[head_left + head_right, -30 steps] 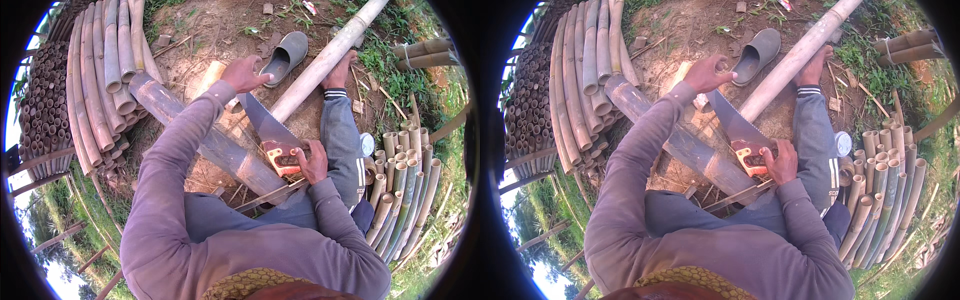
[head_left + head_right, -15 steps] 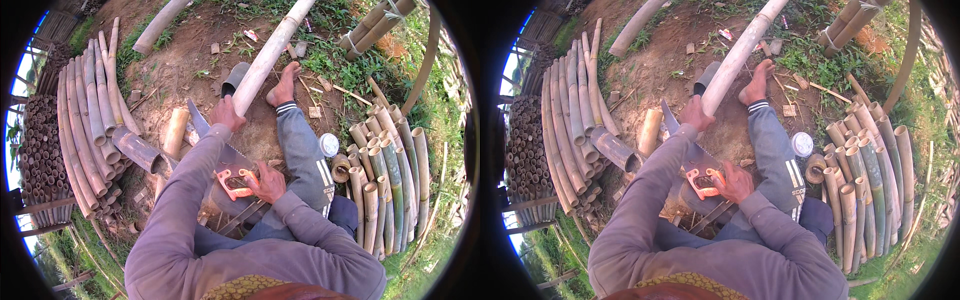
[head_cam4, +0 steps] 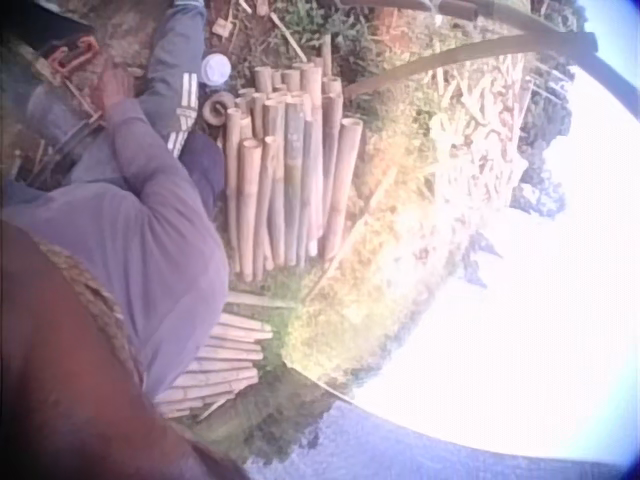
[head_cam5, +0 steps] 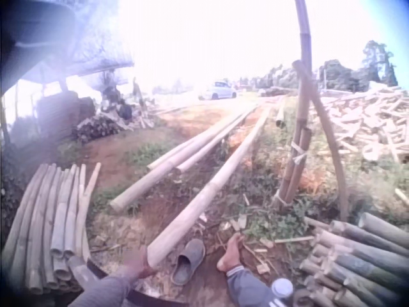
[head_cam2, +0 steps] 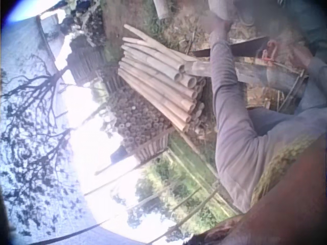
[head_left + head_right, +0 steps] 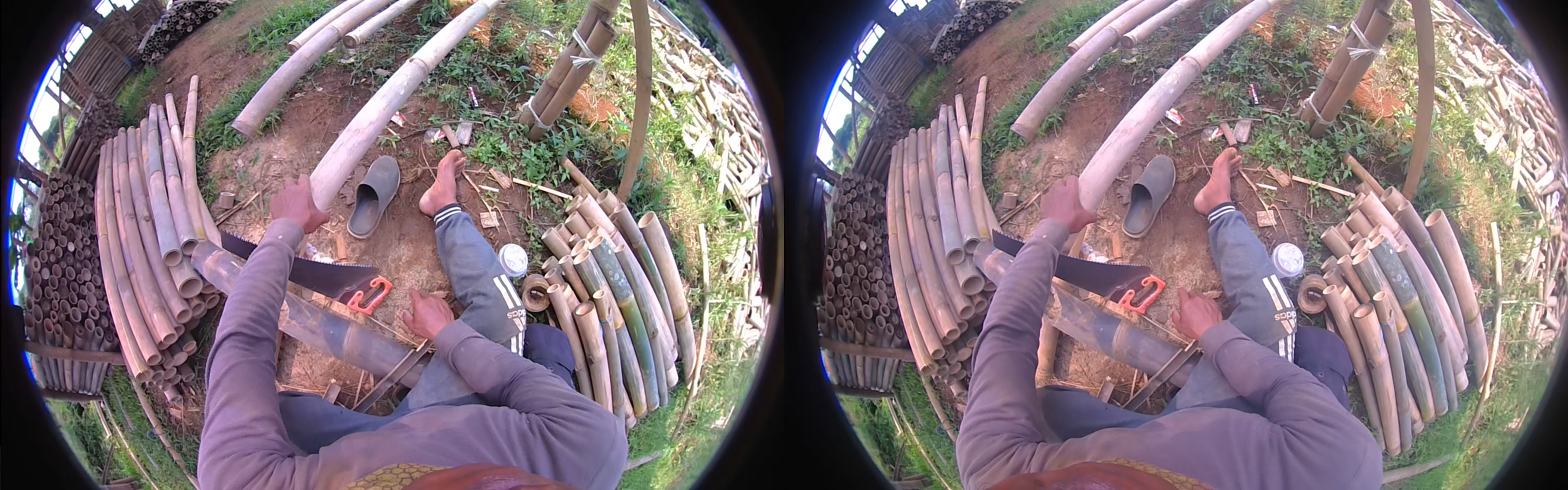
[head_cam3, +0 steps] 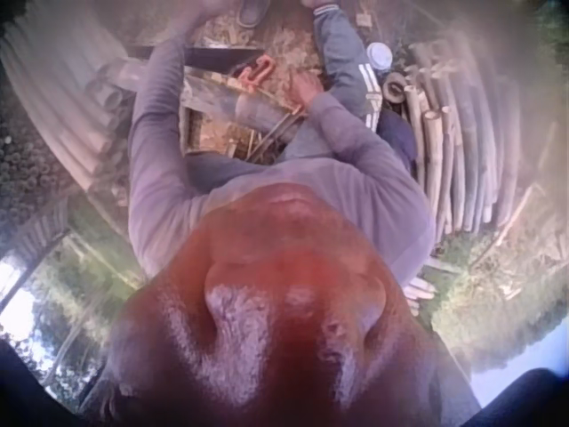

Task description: The person sits on the ground and uses a hand saw to cut long bamboo poles into shorter sections. The cut pieces are placed aside in a pile while the person continues to saw through the remaining length of the pole.

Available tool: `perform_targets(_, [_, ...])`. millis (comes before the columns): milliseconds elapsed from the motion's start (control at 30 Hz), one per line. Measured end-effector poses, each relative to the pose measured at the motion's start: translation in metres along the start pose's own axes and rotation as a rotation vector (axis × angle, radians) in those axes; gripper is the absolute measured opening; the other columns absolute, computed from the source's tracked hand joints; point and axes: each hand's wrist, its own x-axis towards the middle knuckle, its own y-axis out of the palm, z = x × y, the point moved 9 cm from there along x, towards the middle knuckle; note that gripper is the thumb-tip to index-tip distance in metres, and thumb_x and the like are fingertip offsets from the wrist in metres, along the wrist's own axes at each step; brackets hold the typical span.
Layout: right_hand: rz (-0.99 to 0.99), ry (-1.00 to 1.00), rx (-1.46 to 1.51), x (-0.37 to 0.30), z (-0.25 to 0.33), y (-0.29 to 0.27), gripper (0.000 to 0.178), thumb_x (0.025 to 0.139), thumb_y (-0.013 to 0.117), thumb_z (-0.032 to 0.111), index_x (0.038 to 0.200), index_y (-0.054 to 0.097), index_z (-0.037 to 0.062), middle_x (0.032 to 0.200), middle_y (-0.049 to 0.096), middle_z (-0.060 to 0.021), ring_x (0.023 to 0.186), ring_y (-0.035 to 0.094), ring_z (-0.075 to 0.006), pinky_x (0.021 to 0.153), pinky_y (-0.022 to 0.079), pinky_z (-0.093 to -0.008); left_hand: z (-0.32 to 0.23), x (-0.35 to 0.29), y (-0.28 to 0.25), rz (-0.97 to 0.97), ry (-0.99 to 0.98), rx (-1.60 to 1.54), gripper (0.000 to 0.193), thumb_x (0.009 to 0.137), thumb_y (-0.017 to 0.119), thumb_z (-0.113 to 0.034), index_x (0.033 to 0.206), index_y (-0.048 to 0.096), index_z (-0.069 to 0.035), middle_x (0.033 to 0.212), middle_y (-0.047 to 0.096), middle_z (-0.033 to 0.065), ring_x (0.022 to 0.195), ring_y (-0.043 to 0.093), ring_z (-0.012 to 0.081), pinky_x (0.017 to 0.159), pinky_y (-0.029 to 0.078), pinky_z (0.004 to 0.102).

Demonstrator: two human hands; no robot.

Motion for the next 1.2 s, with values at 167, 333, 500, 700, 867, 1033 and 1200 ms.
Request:
perform_targets(167, [0.061, 0.027, -0.081, -0.003, 0.006, 0.003, 0.041, 0.091, 0.07, 0.031, 0.12, 0.061, 0.0034, 0.115, 0.071, -0.0237, 0.109, 0.071, -0.0412, 0.097, 0.055, -0.0524, 0.071, -0.028, -0.03, -0.213, -0.069, 0.22, 0.071, 0.073, 0.088, -0.029, 0.131, 0.052, -0.008, 0.127, 0.06, 0.0166, 0.123, 0.065, 0.0374, 0.098, 0.055, 0.0496])
perform_targets(333, [0.077, 0.033, -0.197, -0.001, 0.008, 0.015, 0.042, 0.091, 0.067, 0.032, 0.123, 0.062, 0.0043, 0.117, 0.071, -0.023, 0.111, 0.071, -0.0409, 0.098, 0.055, -0.0512, 0.156, -0.06, -0.076, -0.304, -0.169, 0.153, 0.066, 0.079, 0.085, -0.019, 0.132, 0.047, -0.01, 0.124, 0.063, 0.0156, 0.112, 0.071, 0.0372, 0.091, 0.058, 0.0486])
perform_targets(500, [0.049, -0.001, -0.251, 0.001, 0.004, 0.023, 0.042, 0.092, 0.066, 0.033, 0.121, 0.065, 0.0039, 0.111, 0.073, -0.0254, 0.105, 0.072, -0.0432, 0.095, 0.056, -0.0533, 0.225, -0.132, -0.138, -0.457, -0.132, 0.246, 0.068, 0.08, 0.083, -0.016, 0.136, 0.046, -0.011, 0.119, 0.066, 0.0152, 0.108, 0.071, 0.038, 0.091, 0.058, 0.0498])
perform_targets(700, [-0.004, 0.055, -0.222, -0.003, -0.018, 0.022, 0.048, 0.093, 0.069, 0.036, 0.129, 0.068, 0.004, 0.12, 0.073, -0.0256, 0.113, 0.07, -0.0422, 0.098, 0.055, -0.0504, 0.288, -0.32, -0.106, -0.474, -0.06, 0.133, 0.077, 0.077, 0.082, -0.016, 0.146, 0.048, -0.01, 0.127, 0.065, 0.0127, 0.112, 0.069, 0.0371, 0.094, 0.056, 0.0474])
perform_targets(867, [-0.207, 0.021, 0.031, 0.023, -0.005, -0.002, 0.046, 0.094, 0.071, 0.04, 0.12, 0.074, 0.0018, 0.122, 0.074, -0.0244, 0.114, 0.071, -0.0389, 0.1, 0.054, -0.0462, 0.396, -0.524, 0.009, -0.333, -0.376, 0.12, 0.08, 0.071, 0.084, -0.013, 0.144, 0.051, -0.014, 0.13, 0.065, 0.0097, 0.12, 0.066, 0.0344, 0.101, 0.051, 0.0468])
perform_targets(1033, [-0.281, 0.003, 0.707, 0.079, 0.069, -0.011, 0.05, 0.1, 0.073, 0.045, 0.119, 0.071, -0.0021, 0.103, 0.073, -0.0067, 0.087, 0.064, -0.0136, 0.078, 0.052, -0.0285, 0.503, -0.688, 0.108, -0.253, -0.741, 0.259, 0.077, 0.075, 0.083, -0.016, 0.145, 0.052, -0.018, 0.137, 0.065, 0.0062, 0.129, 0.061, 0.0294, 0.112, 0.043, 0.0516])
perform_targets(1200, [-0.419, -0.184, 0.515, 0.095, 0.194, -0.023, 0.057, 0.094, 0.08, 0.041, 0.127, 0.066, -0.0038, 0.111, 0.072, -0.0127, 0.097, 0.067, -0.02, 0.087, 0.054, -0.0349, 0.587, -0.843, 0.153, -0.339, -1.326, 0.492, 0.079, 0.082, 0.084, -0.029, 0.148, 0.047, -0.011, 0.138, 0.064, 0.0109, 0.134, 0.059, 0.0315, 0.114, 0.041, 0.055])
